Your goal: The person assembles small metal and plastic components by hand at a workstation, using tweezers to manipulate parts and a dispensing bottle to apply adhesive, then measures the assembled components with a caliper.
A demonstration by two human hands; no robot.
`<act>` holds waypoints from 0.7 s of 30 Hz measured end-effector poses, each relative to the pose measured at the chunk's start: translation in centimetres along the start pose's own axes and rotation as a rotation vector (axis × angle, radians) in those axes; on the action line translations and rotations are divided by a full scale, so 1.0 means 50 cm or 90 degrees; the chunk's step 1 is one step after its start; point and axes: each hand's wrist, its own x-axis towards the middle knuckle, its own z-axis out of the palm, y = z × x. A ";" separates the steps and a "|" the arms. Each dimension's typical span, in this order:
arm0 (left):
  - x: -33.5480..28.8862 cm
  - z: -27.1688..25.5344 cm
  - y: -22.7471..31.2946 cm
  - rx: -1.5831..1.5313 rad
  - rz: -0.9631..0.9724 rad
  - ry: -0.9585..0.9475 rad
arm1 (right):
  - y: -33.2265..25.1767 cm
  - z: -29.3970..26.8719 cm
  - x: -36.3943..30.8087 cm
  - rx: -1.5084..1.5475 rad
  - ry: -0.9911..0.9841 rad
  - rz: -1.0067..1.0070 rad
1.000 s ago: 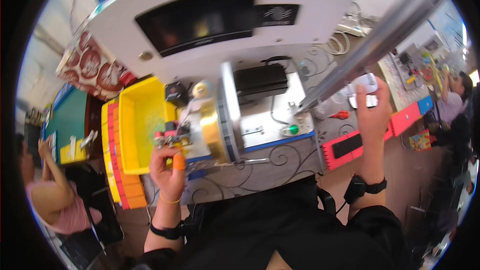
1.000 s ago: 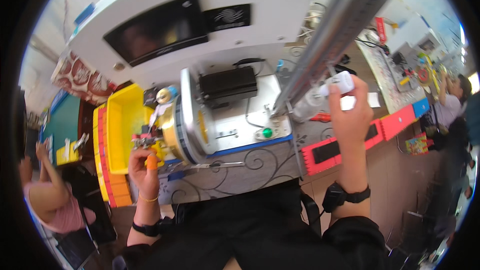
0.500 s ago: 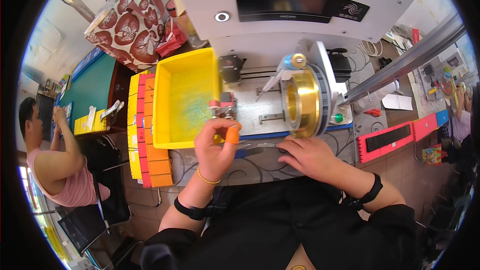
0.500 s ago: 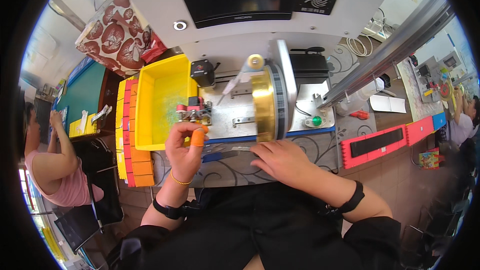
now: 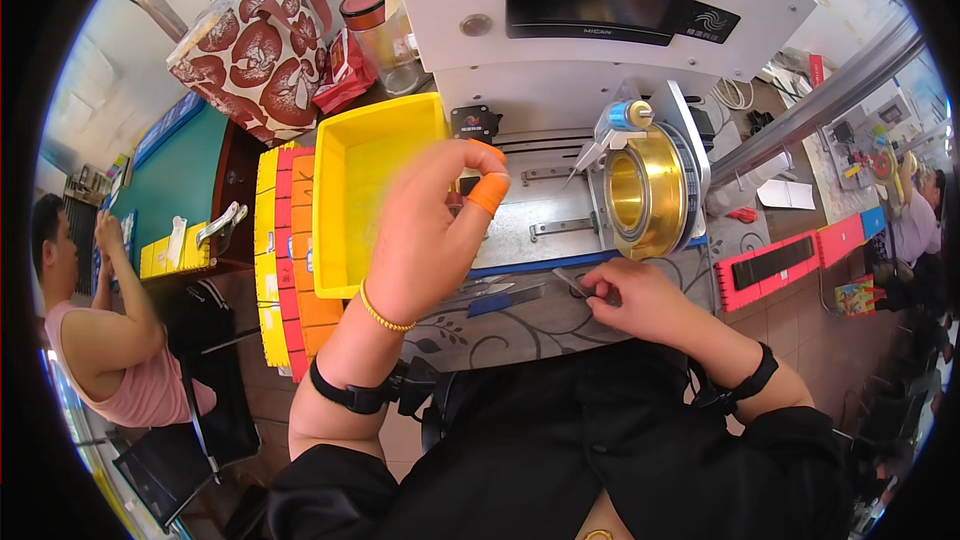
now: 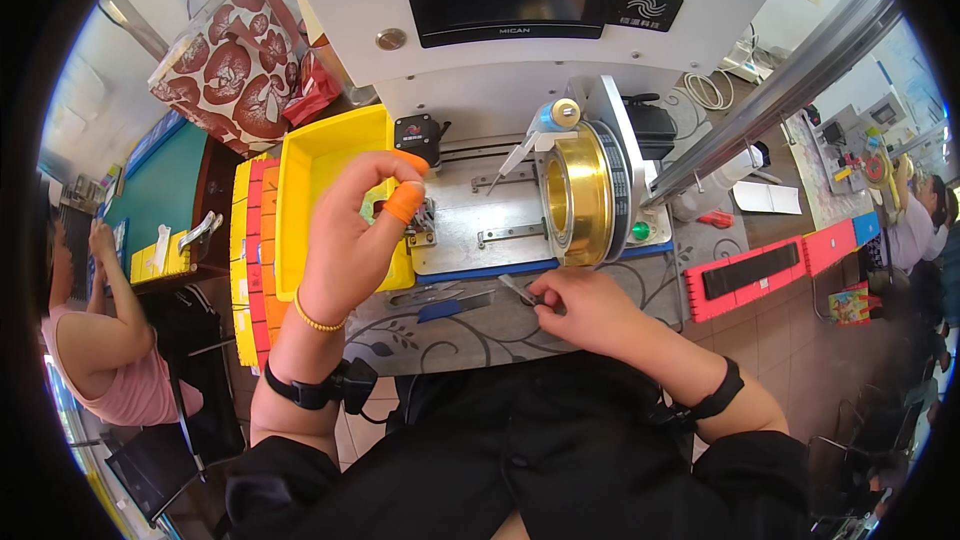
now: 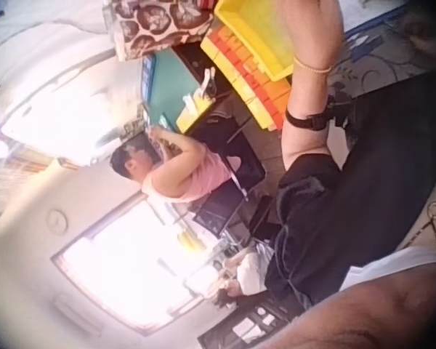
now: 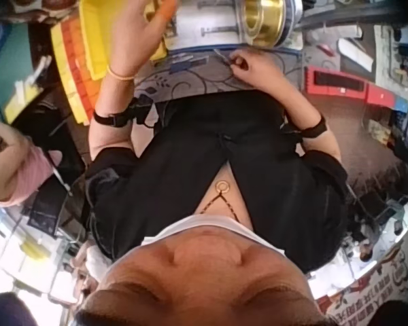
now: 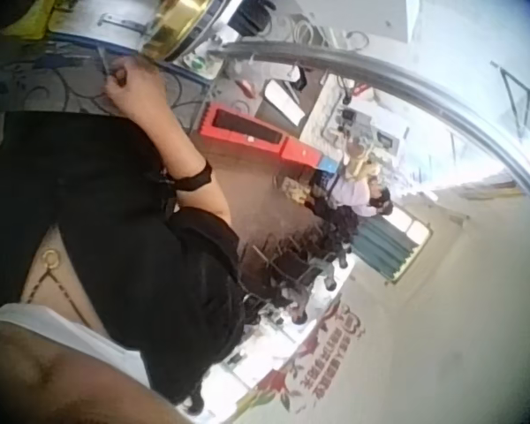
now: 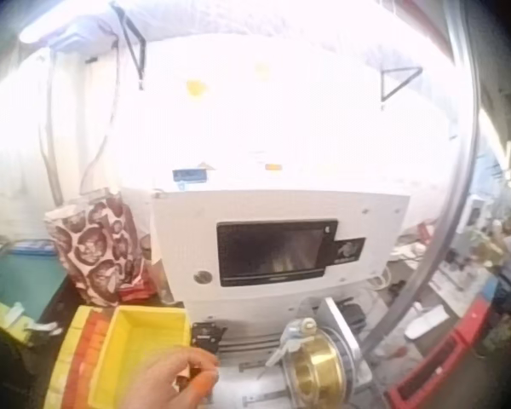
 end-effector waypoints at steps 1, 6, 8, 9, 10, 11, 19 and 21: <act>0.006 0.004 0.003 -0.075 -0.104 -0.071 | 0.006 -0.009 -0.004 0.051 -0.027 0.049; 0.032 0.004 0.004 -0.080 -0.211 -0.284 | 0.022 -0.031 -0.017 0.178 -0.117 0.147; 0.034 0.006 0.007 -0.087 -0.227 -0.291 | 0.024 -0.029 -0.019 0.288 -0.124 0.174; 0.034 0.007 0.007 -0.085 -0.228 -0.292 | 0.023 -0.032 -0.017 0.290 -0.125 0.173; 0.035 0.009 0.005 -0.096 -0.241 -0.286 | 0.021 -0.038 -0.013 0.324 -0.159 0.198; 0.035 0.011 0.002 -0.106 -0.253 -0.280 | 0.018 -0.043 -0.010 0.357 -0.193 0.223; 0.015 0.024 -0.031 -0.209 -0.290 -0.169 | -0.078 -0.090 0.018 0.569 -0.308 0.159; 0.013 0.025 -0.034 -0.227 -0.313 -0.158 | -0.101 -0.101 0.030 0.548 -0.292 0.129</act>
